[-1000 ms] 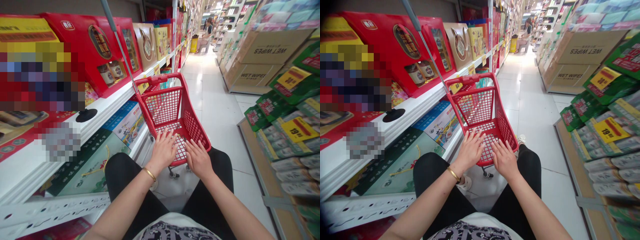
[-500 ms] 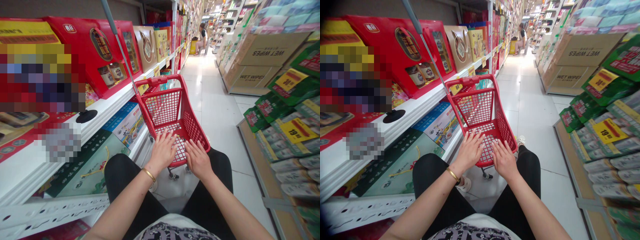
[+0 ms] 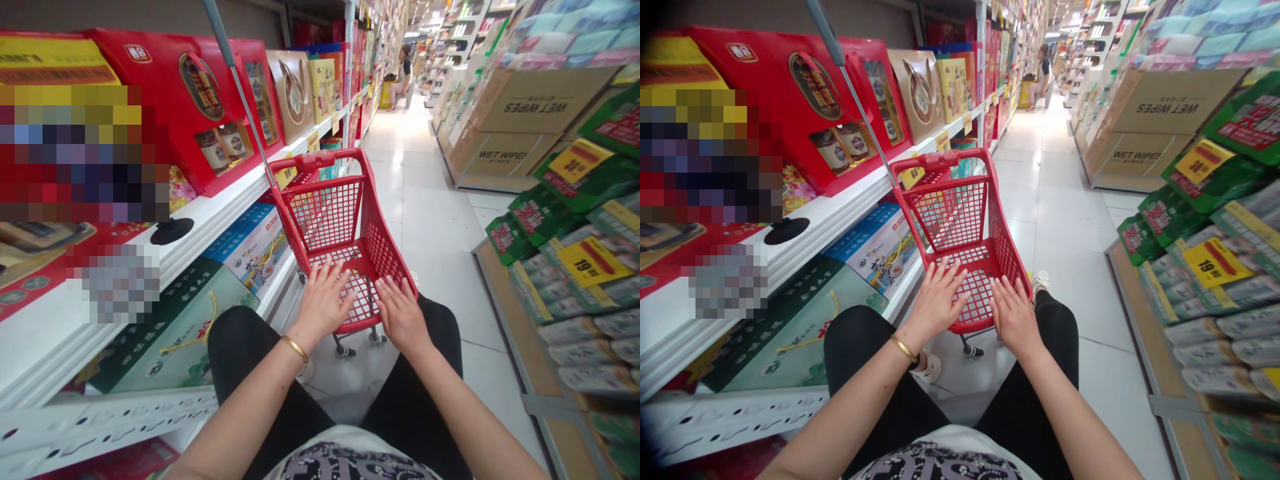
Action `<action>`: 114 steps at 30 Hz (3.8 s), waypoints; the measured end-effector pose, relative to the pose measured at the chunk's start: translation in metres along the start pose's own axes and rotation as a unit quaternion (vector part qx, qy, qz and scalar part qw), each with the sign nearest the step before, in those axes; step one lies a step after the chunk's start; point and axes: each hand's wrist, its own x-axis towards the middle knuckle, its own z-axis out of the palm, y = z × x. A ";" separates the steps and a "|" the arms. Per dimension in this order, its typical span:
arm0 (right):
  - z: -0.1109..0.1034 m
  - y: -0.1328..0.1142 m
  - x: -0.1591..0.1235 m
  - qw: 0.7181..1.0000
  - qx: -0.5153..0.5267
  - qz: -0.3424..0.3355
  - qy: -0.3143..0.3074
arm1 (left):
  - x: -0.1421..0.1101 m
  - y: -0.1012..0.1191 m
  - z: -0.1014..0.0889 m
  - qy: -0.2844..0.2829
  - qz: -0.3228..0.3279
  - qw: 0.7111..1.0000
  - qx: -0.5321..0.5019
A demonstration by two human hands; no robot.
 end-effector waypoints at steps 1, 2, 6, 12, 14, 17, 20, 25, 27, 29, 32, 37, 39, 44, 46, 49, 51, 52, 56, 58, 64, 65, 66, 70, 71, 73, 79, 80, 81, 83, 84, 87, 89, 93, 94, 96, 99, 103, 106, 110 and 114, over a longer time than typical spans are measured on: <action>0.001 -0.009 0.001 1.000 0.005 -0.007 -0.006 | -0.001 -0.001 -0.001 -0.001 0.001 1.000 0.001; 0.002 -0.016 0.003 1.000 0.009 -0.015 -0.013 | -0.002 -0.003 -0.002 -0.002 0.002 1.000 0.002; -0.002 -0.016 0.002 0.999 0.018 -0.034 -0.030 | -0.005 -0.007 -0.005 -0.003 0.003 1.000 0.009; -0.006 0.027 -0.005 1.000 0.014 0.011 0.010 | -0.001 -0.003 -0.003 0.001 0.002 1.000 0.004; -0.004 0.023 -0.004 1.000 0.024 0.005 0.010 | -0.001 -0.001 -0.003 0.000 0.004 1.000 0.002; 0.001 0.001 0.000 0.999 0.035 -0.032 -0.009 | -0.002 -0.003 -0.003 -0.002 0.009 1.000 0.003; 0.000 -0.011 0.003 0.997 0.040 -0.068 -0.024 | -0.004 -0.008 -0.005 -0.008 0.014 1.000 0.007; -0.007 0.029 -0.003 0.996 0.034 -0.080 -0.014 | -0.004 -0.008 -0.007 -0.016 0.015 1.000 0.008; -0.008 0.044 -0.004 0.998 0.029 -0.059 0.001 | -0.003 -0.006 -0.006 -0.013 0.015 1.000 0.005; -0.007 0.044 -0.003 0.999 0.028 -0.042 0.010 | -0.001 -0.004 -0.005 -0.009 0.015 1.000 0.003; -0.003 0.018 0.001 0.999 0.032 -0.033 0.002 | -0.001 -0.005 -0.003 -0.007 0.013 1.000 0.006; -0.001 -0.008 0.005 0.997 0.051 -0.049 -0.033 | -0.004 -0.012 -0.004 -0.010 0.010 1.000 0.009; -0.004 0.006 0.004 0.996 0.052 -0.068 -0.031 | -0.004 -0.012 -0.005 -0.010 0.010 1.000 0.007; -0.012 0.052 0.000 0.998 0.024 -0.064 -0.006 | 0.001 -0.002 -0.002 -0.004 0.010 1.000 -0.007; -0.013 0.056 -0.003 0.997 0.030 -0.066 -0.003 | 0.001 -0.002 -0.002 -0.005 0.013 1.000 -0.010; -0.012 0.043 -0.006 0.997 0.043 -0.067 0.002 | -0.002 -0.011 -0.005 -0.018 0.031 0.999 -0.014; -0.011 0.027 -0.007 0.997 0.046 -0.065 0.002 | -0.005 -0.022 -0.010 -0.033 0.047 0.998 -0.013; -0.010 0.019 -0.007 0.997 0.045 -0.066 0.000 | -0.008 -0.029 -0.013 -0.040 0.053 0.998 -0.011; -0.009 -0.010 0.000 0.997 0.029 -0.065 -0.015 | -0.018 -0.046 -0.022 -0.051 0.044 0.998 0.011; -0.009 -0.020 0.005 0.998 0.018 -0.050 -0.016 | -0.024 -0.046 -0.022 -0.039 0.010 0.999 0.023; -0.013 -0.026 0.011 0.999 0.025 -0.019 -0.029 | -0.037 -0.028 -0.013 -0.005 -0.057 0.998 0.025; -0.014 -0.025 0.012 0.999 0.029 -0.018 -0.033 | -0.038 -0.025 -0.012 -0.002 -0.061 0.998 0.023; -0.014 -0.023 0.012 0.999 0.032 -0.020 -0.036 | -0.039 -0.022 -0.011 -0.001 -0.064 0.998 0.022; -0.012 -0.013 0.010 0.997 0.044 -0.044 -0.041 | -0.043 -0.014 -0.008 0.005 -0.065 0.998 0.018; -0.012 -0.009 0.009 0.997 0.046 -0.052 -0.040 | -0.044 -0.013 -0.008 0.004 -0.061 0.998 0.018; -0.012 -0.002 0.007 0.996 0.048 -0.065 -0.040 | -0.045 -0.012 -0.007 -0.003 -0.048 0.999 0.017; -0.018 0.022 0.010 0.994 0.055 -0.074 -0.053 | -0.041 -0.011 -0.007 -0.020 -0.016 1.000 0.007; -0.020 0.026 0.012 0.993 0.061 -0.087 -0.060 | -0.041 -0.011 -0.007 -0.020 -0.015 1.000 0.006; -0.021 0.032 0.014 0.990 0.067 -0.104 -0.067 | -0.041 -0.010 -0.007 -0.021 -0.013 1.000 0.006; -0.022 0.043 0.018 0.983 0.083 -0.144 -0.081 | -0.041 -0.010 -0.007 -0.024 -0.009 1.000 0.004; -0.023 0.048 0.020 0.979 0.091 -0.163 -0.088 | -0.041 -0.010 -0.007 -0.025 -0.005 1.000 0.002; -0.023 0.058 0.024 0.968 0.116 -0.197 -0.106 | -0.043 -0.012 -0.007 -0.031 0.002 1.000 -0.006; -0.022 0.056 0.024 0.964 0.138 -0.199 -0.105 | -0.044 -0.015 -0.009 -0.035 0.004 0.999 -0.012; -0.018 0.037 0.018 0.966 0.172 -0.174 -0.078 | -0.046 -0.024 -0.016 -0.036 0.014 0.999 -0.027; -0.017 0.030 0.016 0.968 0.174 -0.164 -0.070 | -0.047 -0.027 -0.018 -0.037 0.018 0.999 -0.031; -0.015 0.015 0.013 0.972 0.173 -0.148 -0.056 | -0.049 -0.036 -0.022 -0.041 0.026 0.998 -0.037; -0.012 -0.004 0.011 0.978 0.167 -0.122 -0.041 | -0.051 -0.051 -0.027 -0.047 0.036 0.997 -0.043; -0.010 -0.022 0.011 0.982 0.160 -0.097 -0.031 | -0.048 -0.067 -0.027 -0.048 0.044 0.997 -0.045; -0.013 -0.031 0.013 0.985 0.153 -0.075 -0.021 | -0.041 -0.076 -0.026 -0.051 0.052 0.997 -0.039; -0.016 -0.046 0.011 0.989 0.142 -0.043 -0.005 | -0.030 -0.075 -0.024 -0.043 0.041 0.998 -0.015; -0.014 -0.066 0.007 0.991 0.128 -0.044 0.007 | -0.028 -0.045 -0.015 0.000 -0.025 1.000 0.015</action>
